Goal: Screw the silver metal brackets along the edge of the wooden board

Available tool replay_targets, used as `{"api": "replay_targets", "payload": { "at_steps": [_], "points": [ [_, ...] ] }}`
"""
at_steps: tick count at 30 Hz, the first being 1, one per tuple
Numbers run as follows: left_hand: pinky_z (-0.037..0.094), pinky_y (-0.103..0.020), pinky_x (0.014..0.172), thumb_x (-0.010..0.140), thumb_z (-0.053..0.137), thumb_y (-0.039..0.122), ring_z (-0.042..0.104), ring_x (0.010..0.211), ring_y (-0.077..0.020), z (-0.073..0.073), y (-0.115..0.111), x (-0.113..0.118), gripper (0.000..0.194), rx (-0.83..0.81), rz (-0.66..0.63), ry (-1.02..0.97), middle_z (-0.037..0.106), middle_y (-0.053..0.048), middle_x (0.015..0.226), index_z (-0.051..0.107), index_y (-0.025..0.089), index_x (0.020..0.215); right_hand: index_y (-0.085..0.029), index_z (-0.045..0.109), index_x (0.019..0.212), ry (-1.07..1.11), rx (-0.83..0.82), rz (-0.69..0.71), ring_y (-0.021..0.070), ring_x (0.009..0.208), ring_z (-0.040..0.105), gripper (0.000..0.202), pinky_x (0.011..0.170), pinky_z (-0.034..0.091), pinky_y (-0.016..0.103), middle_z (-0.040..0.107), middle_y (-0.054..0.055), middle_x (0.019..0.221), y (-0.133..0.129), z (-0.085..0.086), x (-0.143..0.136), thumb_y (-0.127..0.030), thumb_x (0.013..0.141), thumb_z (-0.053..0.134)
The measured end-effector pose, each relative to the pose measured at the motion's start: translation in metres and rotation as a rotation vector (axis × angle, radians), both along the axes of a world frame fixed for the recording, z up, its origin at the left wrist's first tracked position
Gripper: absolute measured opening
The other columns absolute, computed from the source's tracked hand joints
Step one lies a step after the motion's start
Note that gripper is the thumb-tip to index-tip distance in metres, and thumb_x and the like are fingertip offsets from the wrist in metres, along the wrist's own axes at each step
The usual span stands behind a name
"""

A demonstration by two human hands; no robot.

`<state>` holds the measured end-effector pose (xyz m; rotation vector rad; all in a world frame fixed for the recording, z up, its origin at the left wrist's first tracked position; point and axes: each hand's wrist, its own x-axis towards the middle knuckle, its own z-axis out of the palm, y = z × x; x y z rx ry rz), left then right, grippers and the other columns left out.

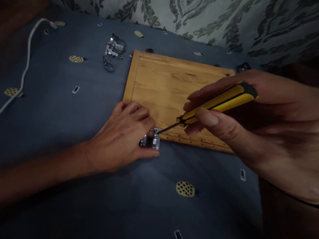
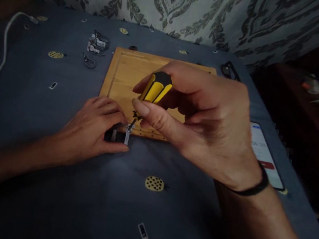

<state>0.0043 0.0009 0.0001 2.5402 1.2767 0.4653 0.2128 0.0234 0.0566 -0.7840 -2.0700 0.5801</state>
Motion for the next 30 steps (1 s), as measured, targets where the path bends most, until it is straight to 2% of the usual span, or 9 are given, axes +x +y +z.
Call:
{"api": "replay_targets", "payload": {
  "at_steps": [5,10,12,17,21,24,28,30],
  "points": [
    [0.04,-0.048,0.099,0.082,0.076,0.048,0.054,0.109,-0.0293,0.002,0.0,0.0,0.037,0.003,-0.003,0.017,0.065,-0.007,0.103,0.068,0.016,0.097,-0.032,0.074,0.085,-0.045,-0.059,-0.023,0.0128,0.082,0.072,0.007,0.068,0.062,0.024,0.073,-0.004,0.093,-0.001,0.005,0.002,-0.025,0.087,0.073],
    [0.041,-0.049,0.098,0.082,0.075,0.047,0.054,0.109,-0.0306,0.004,-0.001,0.0,0.036,0.009,-0.004,0.037,0.065,-0.008,0.104,0.068,0.015,0.097,-0.032,0.076,0.089,-0.08,-0.106,-0.048,0.0158,0.082,0.072,0.012,0.074,0.064,0.03,0.074,-0.002,0.094,-0.007,0.013,0.001,-0.022,0.085,0.075],
    [0.041,-0.049,0.099,0.083,0.075,0.046,0.054,0.11,-0.031,0.005,-0.001,0.0,0.036,0.0,-0.007,0.034,0.065,-0.009,0.105,0.068,0.014,0.097,-0.033,0.076,0.09,-0.072,-0.117,-0.042,0.0151,0.079,0.072,0.014,0.072,0.064,0.03,0.074,-0.002,0.093,-0.007,0.013,0.002,-0.021,0.085,0.075],
    [0.041,-0.048,0.099,0.083,0.075,0.046,0.054,0.111,-0.0302,0.004,-0.001,0.0,0.035,0.005,-0.005,0.02,0.065,-0.008,0.104,0.067,0.015,0.096,-0.029,0.074,0.085,0.023,-0.172,-0.056,0.0119,0.059,0.068,0.01,0.05,0.058,0.023,0.073,-0.002,0.08,-0.008,0.009,-0.005,-0.023,0.08,0.08],
    [0.04,-0.048,0.099,0.083,0.074,0.047,0.054,0.113,-0.0299,0.001,-0.001,-0.001,0.033,0.002,-0.006,0.02,0.066,-0.008,0.109,0.067,0.018,0.097,-0.026,0.066,0.077,0.102,-0.235,-0.063,0.0105,0.051,0.066,0.017,0.046,0.057,0.023,0.074,-0.004,0.081,-0.01,0.006,-0.013,-0.026,0.077,0.083],
    [0.04,-0.048,0.1,0.083,0.075,0.047,0.054,0.113,-0.0303,0.001,-0.001,0.0,0.033,0.01,0.003,0.018,0.066,-0.007,0.107,0.067,0.018,0.096,-0.028,0.064,0.081,0.124,-0.257,0.006,0.0108,0.051,0.067,0.019,0.045,0.059,0.023,0.073,-0.006,0.081,-0.008,0.006,-0.013,-0.027,0.076,0.083],
    [0.041,-0.047,0.098,0.082,0.075,0.048,0.055,0.11,-0.0302,0.003,-0.001,0.0,0.034,0.019,0.009,0.029,0.065,-0.007,0.102,0.066,0.017,0.092,-0.031,0.072,0.102,0.086,-0.279,0.015,0.0127,0.06,0.072,0.02,0.059,0.065,0.027,0.075,-0.003,0.095,-0.006,0.007,-0.011,-0.024,0.083,0.075],
    [0.041,-0.047,0.098,0.082,0.075,0.048,0.055,0.11,-0.0301,0.004,-0.001,0.0,0.034,0.008,0.008,0.032,0.065,-0.007,0.102,0.066,0.016,0.092,-0.029,0.074,0.097,0.095,-0.283,0.019,0.0126,0.059,0.072,0.015,0.06,0.066,0.027,0.075,-0.003,0.095,-0.005,0.006,-0.011,-0.022,0.085,0.073]
  ]
}}
